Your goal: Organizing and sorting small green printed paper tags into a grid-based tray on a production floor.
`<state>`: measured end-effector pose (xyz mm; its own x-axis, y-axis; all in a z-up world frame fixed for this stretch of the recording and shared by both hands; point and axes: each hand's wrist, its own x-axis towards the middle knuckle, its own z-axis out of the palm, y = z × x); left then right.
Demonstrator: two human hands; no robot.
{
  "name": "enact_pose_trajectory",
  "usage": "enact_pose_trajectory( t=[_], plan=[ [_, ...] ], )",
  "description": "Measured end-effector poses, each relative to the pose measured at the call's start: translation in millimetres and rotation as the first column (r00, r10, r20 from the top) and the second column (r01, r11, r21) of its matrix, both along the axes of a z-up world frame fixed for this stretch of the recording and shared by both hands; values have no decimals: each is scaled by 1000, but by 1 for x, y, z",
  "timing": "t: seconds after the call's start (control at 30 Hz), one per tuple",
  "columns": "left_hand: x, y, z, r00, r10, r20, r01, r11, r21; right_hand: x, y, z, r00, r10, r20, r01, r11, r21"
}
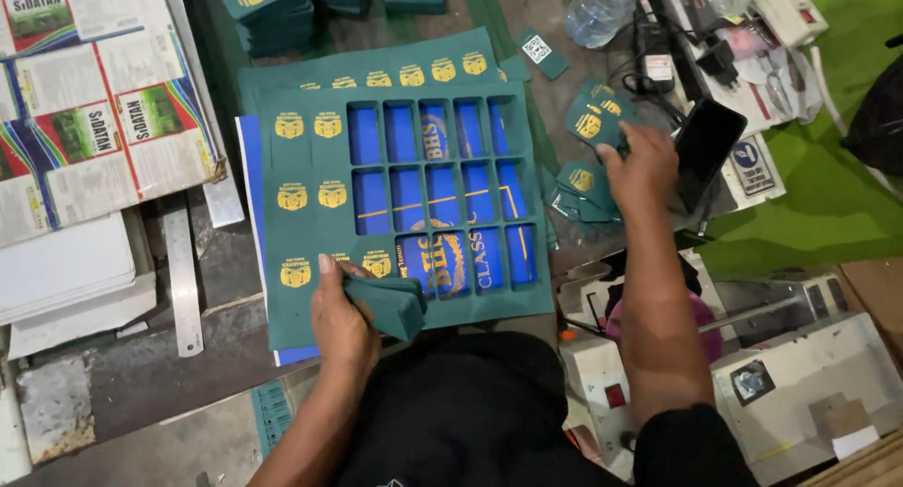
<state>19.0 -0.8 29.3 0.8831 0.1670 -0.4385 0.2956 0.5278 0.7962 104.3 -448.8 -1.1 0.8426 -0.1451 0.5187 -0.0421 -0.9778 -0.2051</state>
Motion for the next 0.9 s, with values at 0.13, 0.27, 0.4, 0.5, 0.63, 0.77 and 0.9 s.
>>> enact_pose_trajectory(
  t=[0.13, 0.27, 0.4, 0.5, 0.63, 0.77, 0.9],
  plan=[
    [-8, 5, -9, 999, 1, 38, -2, 999, 42, 17, -1, -2, 995, -23, -98, 15, 996, -86],
    [-11, 7, -19, 999, -4, 48, 4, 1000, -1, 22, -3, -4, 979, -104, -178, 98, 994, -42],
    [-10, 3, -19, 997, -51, 59, 52, 998, -28, 21, -3, 1, 987, -72, -143, 78, 996, 36],
    [-9, 1, -9, 996, -67, 66, 66, 998, 9, 20, -7, -3, 996, -8, -93, 16, 996, 90],
    [-11, 1, -9, 995, -67, 69, 65, 997, 30, 19, -11, -9, 996, 14, -83, 2, 981, 196],
    [-13, 2, -4, 991, -89, 98, 84, 995, 50, 19, -20, -18, 997, -7, -74, 36, 921, 387],
    [-12, 2, -7, 989, -126, -74, 146, 878, 456, 12, -23, -12, 998, 35, 56, -61, 807, 587]
  ],
)
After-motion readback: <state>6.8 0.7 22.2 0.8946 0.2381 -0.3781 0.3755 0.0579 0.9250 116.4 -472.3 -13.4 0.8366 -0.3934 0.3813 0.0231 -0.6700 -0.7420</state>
